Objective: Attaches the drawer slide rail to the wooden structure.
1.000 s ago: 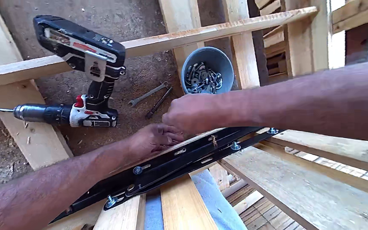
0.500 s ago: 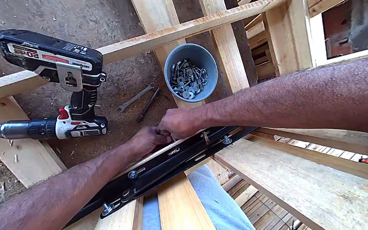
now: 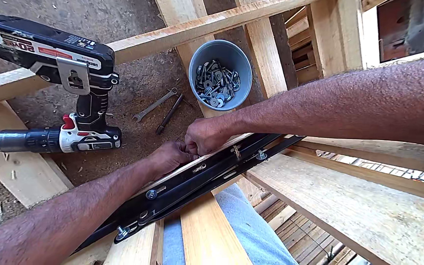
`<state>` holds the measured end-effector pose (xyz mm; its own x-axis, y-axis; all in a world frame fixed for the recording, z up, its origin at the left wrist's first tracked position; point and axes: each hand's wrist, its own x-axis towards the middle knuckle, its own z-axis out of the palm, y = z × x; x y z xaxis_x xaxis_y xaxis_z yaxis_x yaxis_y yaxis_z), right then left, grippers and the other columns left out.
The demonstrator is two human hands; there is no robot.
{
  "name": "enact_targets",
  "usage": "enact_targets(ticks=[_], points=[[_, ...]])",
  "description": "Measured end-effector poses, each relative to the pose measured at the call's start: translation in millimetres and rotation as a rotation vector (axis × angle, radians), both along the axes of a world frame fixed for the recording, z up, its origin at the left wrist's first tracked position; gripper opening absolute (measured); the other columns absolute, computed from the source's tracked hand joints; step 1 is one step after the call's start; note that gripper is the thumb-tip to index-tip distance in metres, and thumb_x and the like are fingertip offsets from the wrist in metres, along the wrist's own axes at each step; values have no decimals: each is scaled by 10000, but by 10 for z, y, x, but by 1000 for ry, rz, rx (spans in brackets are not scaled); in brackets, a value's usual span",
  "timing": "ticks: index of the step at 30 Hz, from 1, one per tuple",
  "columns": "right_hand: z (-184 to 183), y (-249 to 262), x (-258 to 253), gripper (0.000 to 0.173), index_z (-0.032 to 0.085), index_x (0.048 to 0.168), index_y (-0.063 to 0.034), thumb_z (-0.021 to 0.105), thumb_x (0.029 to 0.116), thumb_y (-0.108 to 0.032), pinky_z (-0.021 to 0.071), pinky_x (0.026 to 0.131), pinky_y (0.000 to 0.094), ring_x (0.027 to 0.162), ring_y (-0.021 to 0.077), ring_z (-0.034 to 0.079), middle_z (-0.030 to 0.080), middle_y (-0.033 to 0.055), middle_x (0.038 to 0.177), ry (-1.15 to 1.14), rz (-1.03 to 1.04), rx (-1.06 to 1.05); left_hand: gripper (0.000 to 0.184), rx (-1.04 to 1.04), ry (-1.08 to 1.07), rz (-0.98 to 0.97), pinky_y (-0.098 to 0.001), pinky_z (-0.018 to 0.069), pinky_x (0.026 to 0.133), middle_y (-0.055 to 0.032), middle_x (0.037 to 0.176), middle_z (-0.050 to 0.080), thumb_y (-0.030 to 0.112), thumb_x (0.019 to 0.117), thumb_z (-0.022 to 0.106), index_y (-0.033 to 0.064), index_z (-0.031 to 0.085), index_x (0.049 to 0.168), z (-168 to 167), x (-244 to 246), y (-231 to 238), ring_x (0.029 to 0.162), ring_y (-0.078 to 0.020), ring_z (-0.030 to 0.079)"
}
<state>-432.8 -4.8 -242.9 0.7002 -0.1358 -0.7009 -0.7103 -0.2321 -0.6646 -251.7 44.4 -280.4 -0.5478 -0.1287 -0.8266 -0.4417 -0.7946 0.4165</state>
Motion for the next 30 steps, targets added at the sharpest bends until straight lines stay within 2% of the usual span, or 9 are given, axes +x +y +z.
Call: enact_targets(ticks=[2,7,10,12,16,20,25,30], points=[[6,-2,23,123,688,780,-93,715,900,-89,464,589,340,653,110,571,613,-5,707,-1,27,-17,173,8,16,2,-368,611,713,-154,887,736,103,927,747,-12,686,1040,-49,-4,-6,761,-219,722],[-14,7,53,139,687,756,-101,712,892,-95,453,573,348,642,114,570,605,-8,688,15,36,-32,149,-89,-25,-65,-382,606,724,-132,865,742,101,900,775,13,704,997,-48,-29,-9,768,-210,725],[-30,7,15,146,699,744,-79,714,889,-85,459,533,348,583,119,560,611,16,663,45,-44,57,172,-147,11,-98,-391,608,743,-113,885,750,128,901,782,32,719,1029,-103,-22,-2,794,-202,727],[-50,3,-3,148,713,748,-65,727,894,-87,450,506,327,549,113,551,616,24,645,52,-98,119,173,-133,20,-75,-375,601,724,-116,880,747,98,893,783,19,711,1029,-106,-21,-7,777,-199,720],[-38,-3,39,152,717,766,-70,743,906,-122,465,538,327,570,110,559,621,18,662,70,-49,94,164,-126,7,-66,-364,596,701,-128,846,733,59,882,784,-1,693,1004,-102,-23,-7,748,-201,712],[-45,8,51,131,712,776,-79,739,901,-109,453,555,334,609,112,562,616,10,680,35,-3,72,149,-183,-2,-126,-374,597,714,-96,829,744,128,884,802,38,715,965,-120,-7,12,752,-181,720],[-91,-7,9,63,721,836,-64,745,894,-69,494,564,320,620,110,595,649,18,722,-7,-32,105,170,-132,24,-58,-361,600,702,-123,835,740,69,871,800,1,704,994,-85,-5,-1,737,-194,717],[-55,-3,0,59,712,842,-70,727,894,-49,477,599,333,655,114,585,638,10,728,-72,-4,52,180,-142,16,-48,-368,608,715,-125,840,744,63,853,817,4,707,983,-86,-3,11,750,-199,726]])
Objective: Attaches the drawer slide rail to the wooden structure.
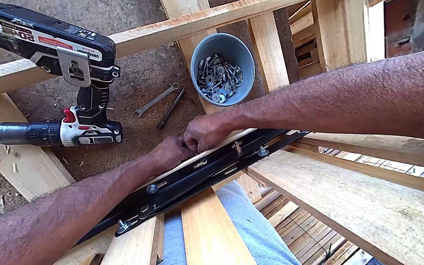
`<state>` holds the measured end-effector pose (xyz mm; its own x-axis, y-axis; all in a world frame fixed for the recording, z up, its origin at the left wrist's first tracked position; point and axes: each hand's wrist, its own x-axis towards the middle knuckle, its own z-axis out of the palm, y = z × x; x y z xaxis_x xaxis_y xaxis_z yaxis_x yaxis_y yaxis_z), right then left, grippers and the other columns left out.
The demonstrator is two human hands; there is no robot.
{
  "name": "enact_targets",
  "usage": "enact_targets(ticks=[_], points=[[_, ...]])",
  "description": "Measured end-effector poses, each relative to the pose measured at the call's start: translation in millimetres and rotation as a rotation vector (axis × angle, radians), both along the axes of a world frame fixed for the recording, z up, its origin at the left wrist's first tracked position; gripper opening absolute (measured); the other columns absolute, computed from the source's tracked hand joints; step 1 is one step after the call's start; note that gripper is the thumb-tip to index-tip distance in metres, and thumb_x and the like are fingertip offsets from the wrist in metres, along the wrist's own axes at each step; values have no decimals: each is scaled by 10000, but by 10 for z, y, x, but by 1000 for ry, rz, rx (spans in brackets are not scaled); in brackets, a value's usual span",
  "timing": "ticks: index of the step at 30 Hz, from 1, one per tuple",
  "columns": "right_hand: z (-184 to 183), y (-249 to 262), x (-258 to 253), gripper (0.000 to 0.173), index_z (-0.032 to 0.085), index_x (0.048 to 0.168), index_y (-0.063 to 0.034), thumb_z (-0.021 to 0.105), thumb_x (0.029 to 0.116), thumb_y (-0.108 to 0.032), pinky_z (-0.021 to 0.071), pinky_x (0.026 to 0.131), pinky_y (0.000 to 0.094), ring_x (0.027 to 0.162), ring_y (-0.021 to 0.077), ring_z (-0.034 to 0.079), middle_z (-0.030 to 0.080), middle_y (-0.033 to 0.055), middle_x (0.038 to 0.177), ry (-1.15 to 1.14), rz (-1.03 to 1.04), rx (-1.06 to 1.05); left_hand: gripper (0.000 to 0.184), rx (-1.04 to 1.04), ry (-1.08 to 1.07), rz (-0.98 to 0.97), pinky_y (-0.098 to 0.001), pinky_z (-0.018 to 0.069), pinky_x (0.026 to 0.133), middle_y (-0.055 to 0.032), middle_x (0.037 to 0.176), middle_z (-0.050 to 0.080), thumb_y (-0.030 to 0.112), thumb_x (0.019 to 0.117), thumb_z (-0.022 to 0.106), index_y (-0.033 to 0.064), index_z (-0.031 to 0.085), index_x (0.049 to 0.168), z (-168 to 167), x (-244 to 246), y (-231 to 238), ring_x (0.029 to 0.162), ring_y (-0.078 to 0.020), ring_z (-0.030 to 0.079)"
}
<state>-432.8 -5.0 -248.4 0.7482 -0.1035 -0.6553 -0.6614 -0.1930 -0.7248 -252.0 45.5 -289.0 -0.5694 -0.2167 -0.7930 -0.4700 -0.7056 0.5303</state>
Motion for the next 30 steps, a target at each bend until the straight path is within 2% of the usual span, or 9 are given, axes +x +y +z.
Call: enact_targets(ticks=[5,14,20,24,27,30], points=[[-12,26,13,69,703,835,-81,716,892,-44,464,603,334,661,112,575,621,0,717,-19,13,-39,206,19,25,44,-381,614,740,-137,869,751,39,841,817,-7,708,1009,-60,33,40,782,-213,734],[29,14,7,60,719,891,-77,718,888,-17,499,652,353,720,128,609,655,11,775,-39,30,-61,177,-46,22,-1,-382,601,707,-113,825,736,74,828,832,26,717,953,-49,40,29,747,-196,717],[0,8,-19,80,700,820,-77,716,866,-13,466,583,323,644,102,575,627,-6,710,-83,-8,-45,177,-49,46,17,-372,604,696,-118,818,736,66,845,822,11,707,968,-33,47,25,731,-194,717],[-10,3,-20,63,698,851,-65,714,874,-9,473,558,327,619,111,572,622,10,705,-47,-34,14,150,-10,112,56,-362,599,711,-121,838,733,59,867,789,6,704,978,-76,51,44,754,-190,714],[-7,1,6,52,686,873,-34,720,887,3,489,546,314,597,113,576,625,32,706,5,-75,90,147,86,160,126,-367,606,740,-148,892,730,13,898,736,-18,678,1030,-53,58,41,789,-208,716],[-40,17,21,59,694,904,-26,683,887,30,472,557,308,620,116,571,617,37,722,45,-48,115,46,154,201,119,-322,588,688,-131,854,710,-2,951,646,-11,657,995,15,66,29,735,-168,689]])
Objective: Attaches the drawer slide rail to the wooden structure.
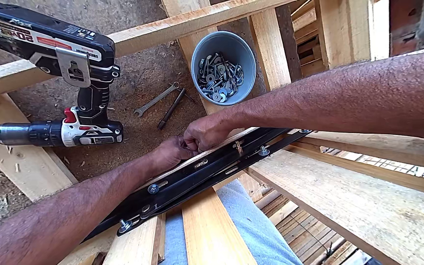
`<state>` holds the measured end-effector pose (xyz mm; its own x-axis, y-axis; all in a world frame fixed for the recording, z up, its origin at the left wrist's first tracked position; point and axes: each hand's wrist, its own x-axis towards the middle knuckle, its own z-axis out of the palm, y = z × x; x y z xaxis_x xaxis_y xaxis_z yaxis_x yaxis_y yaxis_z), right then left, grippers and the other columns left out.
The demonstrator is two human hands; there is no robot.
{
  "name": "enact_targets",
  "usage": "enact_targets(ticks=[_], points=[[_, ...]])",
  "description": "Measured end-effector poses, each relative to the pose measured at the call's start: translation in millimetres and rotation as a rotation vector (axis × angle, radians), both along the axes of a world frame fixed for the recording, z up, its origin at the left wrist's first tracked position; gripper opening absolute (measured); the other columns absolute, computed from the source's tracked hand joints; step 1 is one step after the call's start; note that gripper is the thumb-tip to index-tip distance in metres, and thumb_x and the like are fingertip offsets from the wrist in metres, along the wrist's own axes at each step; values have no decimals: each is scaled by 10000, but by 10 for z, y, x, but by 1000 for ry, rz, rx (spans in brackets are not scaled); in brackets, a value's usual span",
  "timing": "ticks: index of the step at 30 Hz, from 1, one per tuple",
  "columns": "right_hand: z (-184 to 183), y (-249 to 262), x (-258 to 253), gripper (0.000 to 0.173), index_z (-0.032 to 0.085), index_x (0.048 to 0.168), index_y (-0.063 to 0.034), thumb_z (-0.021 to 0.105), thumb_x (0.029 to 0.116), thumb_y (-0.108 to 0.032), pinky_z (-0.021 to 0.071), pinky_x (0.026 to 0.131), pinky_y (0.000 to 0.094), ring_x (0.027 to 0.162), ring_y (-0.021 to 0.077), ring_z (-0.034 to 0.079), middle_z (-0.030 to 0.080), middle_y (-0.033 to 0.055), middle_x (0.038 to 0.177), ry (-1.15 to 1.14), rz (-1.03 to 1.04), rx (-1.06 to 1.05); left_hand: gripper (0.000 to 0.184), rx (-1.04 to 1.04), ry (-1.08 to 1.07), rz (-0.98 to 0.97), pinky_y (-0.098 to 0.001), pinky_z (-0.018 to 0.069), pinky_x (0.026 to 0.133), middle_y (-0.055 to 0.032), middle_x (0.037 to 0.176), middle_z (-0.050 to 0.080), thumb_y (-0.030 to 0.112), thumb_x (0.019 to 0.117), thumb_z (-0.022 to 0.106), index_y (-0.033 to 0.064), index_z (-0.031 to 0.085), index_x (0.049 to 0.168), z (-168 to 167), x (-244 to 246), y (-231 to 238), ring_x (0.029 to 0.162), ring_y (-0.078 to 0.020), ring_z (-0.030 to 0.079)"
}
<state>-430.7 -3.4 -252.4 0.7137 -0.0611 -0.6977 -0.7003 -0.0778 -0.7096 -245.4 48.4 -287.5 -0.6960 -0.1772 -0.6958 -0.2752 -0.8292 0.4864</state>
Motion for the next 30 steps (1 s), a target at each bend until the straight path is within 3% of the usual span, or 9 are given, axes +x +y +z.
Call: enact_targets(ticks=[5,9,11,13,16,18,22,26,30], points=[[87,-51,-17,25,661,963,6,644,949,16,533,555,302,610,136,622,661,86,775,60,-128,165,210,58,114,18,-293,576,666,-100,834,706,103,1008,478,30,663,943,50,54,-24,731,-130,680],[535,-253,93,113,676,1088,-30,605,1005,-60,536,625,338,680,146,629,662,65,831,122,32,-22,330,59,267,-126,-308,591,718,-85,950,728,326,982,520,78,692,1118,27,172,-71,828,-125,702],[852,-486,88,115,676,1004,-19,578,1030,-73,528,559,303,596,124,612,661,58,763,122,-23,-79,406,67,286,-206,-334,605,789,-119,1029,733,257,903,667,45,671,1249,4,200,-130,895,-157,714],[1181,-806,-28,132,684,965,-34,575,1030,-70,530,535,283,569,109,611,665,37,727,123,-106,-207,456,65,285,-287,-323,598,832,-111,1052,732,161,855,699,32,638,1288,38,158,-198,920,-148,713],[1476,-1171,-333,143,718,971,-130,592,1025,-168,556,650,357,688,127,649,681,-7,783,266,-137,-626,475,23,228,-400,-305,591,825,-83,1027,723,103,841,707,34,604,1300,153,66,-280,900,-126,704],[1477,-1192,-542,149,701,980,-145,580,1024,-220,533,689,450,774,192,647,655,20,829,415,-152,-780,457,5,191,-444,-306,593,808,-83,1015,718,71,844,700,34,593,1287,200,17,-302,881,-131,703],[1099,-902,-892,144,722,1008,-144,602,1010,-223,567,717,553,852,280,695,696,66,873,496,-111,-834,367,-10,174,-493,-341,597,796,-105,1025,718,56,888,687,37,634,1250,234,-11,-290,868,-165,704],[748,-776,-1030,161,709,1081,-146,579,1027,-224,563,740,539,943,315,699,697,92,1031,499,82,-885,232,-22,196,-526,-346,587,756,-99,975,711,90,926,664,50,660,1155,206,-3,-284,826,-158,689],[686,-796,-909,148,712,1051,-126,596,1020,-212,561,689,519,896,308,703,695,98,1005,356,237,-949,248,-16,256,-528,-337,582,772,-95,989,709,74,917,656,46,664,1163,148,-14,-311,841,-147,685]])
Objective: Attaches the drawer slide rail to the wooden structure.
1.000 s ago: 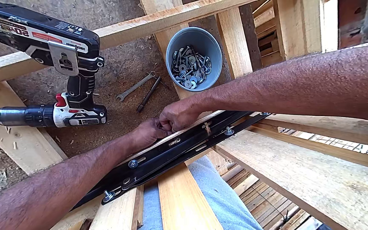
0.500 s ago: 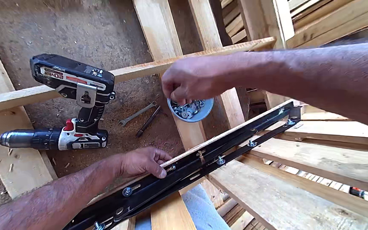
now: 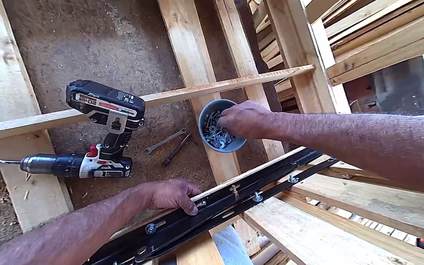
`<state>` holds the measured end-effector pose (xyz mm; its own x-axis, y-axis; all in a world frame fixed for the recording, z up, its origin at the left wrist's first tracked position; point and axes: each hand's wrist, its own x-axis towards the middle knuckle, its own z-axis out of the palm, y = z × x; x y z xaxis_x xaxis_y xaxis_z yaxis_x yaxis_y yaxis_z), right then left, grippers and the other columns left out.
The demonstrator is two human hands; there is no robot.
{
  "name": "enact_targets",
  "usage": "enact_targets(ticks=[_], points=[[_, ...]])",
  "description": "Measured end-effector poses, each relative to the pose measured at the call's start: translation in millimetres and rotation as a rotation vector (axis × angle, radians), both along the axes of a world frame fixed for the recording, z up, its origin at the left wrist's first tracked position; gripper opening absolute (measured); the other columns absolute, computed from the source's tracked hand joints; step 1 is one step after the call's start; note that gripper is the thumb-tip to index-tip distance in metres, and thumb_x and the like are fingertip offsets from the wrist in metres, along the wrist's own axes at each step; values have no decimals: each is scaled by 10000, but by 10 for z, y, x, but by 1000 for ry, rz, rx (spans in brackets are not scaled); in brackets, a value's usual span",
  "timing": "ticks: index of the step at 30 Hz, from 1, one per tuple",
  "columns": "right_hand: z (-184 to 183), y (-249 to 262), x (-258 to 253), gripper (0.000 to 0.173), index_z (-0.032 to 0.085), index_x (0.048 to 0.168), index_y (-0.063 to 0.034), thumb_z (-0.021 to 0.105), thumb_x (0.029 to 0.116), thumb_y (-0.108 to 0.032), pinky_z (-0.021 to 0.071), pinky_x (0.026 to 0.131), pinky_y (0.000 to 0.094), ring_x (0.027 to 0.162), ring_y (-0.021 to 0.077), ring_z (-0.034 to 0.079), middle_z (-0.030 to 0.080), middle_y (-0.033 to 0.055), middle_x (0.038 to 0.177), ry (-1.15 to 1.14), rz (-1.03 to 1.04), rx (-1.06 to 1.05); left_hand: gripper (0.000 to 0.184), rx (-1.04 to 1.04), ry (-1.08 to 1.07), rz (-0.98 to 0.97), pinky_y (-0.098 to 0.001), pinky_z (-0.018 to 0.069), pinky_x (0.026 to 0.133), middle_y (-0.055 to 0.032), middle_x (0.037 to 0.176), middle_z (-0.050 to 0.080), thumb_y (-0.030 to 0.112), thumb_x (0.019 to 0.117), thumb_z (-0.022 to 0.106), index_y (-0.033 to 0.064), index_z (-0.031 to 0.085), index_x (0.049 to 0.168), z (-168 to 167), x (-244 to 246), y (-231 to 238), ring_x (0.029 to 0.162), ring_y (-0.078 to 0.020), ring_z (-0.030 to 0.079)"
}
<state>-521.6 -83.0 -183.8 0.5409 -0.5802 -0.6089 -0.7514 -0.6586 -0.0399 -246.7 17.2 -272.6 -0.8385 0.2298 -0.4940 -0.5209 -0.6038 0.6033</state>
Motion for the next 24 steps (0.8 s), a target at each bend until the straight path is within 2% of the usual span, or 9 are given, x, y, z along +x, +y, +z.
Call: enact_targets(ticks=[3,8,11,14,17,20,24], points=[[-58,17,128,183,704,1031,-101,601,1022,-253,555,726,525,957,318,693,689,105,1041,113,-40,50,243,18,-1,13,-325,584,769,-91,983,711,61,916,656,42,664,1159,-1,10,17,835,-140,685],[-115,5,86,193,707,1040,-134,593,1026,-289,558,741,527,966,298,694,688,84,1056,90,-136,68,247,-2,12,14,-331,582,767,-90,987,709,72,929,648,46,660,1175,-6,20,46,841,-140,683],[-176,3,95,253,710,1013,-149,550,1041,-343,559,752,519,972,285,691,691,72,1026,35,-179,48,258,5,15,14,-330,584,783,-91,1007,709,65,943,638,46,653,1199,-6,24,48,857,-141,685],[-214,13,224,269,679,949,-118,555,1036,-340,552,736,535,949,309,690,684,95,980,60,-264,44,254,32,3,27,-326,587,786,-99,1007,711,51,935,640,42,657,1189,-15,16,45,858,-144,691],[-233,-16,301,242,663,892,-99,590,1010,-298,538,698,568,895,341,686,675,120,892,87,-329,76,190,31,8,40,-315,589,755,-100,959,723,65,933,652,42,686,1118,-57,43,74,826,-141,698],[-269,-22,265,282,650,853,-107,608,994,-347,523,677,575,849,337,679,659,118,831,62,-435,79,172,42,-1,46,-319,591,730,-114,937,725,49,927,661,31,692,1096,-14,46,60,801,-155,700],[-313,40,224,239,678,953,-128,622,994,-357,536,747,580,946,325,689,691,107,943,-36,-485,25,177,40,5,57,-312,588,710,-116,925,724,35,915,662,25,694,1088,-19,52,67,785,-154,697]])
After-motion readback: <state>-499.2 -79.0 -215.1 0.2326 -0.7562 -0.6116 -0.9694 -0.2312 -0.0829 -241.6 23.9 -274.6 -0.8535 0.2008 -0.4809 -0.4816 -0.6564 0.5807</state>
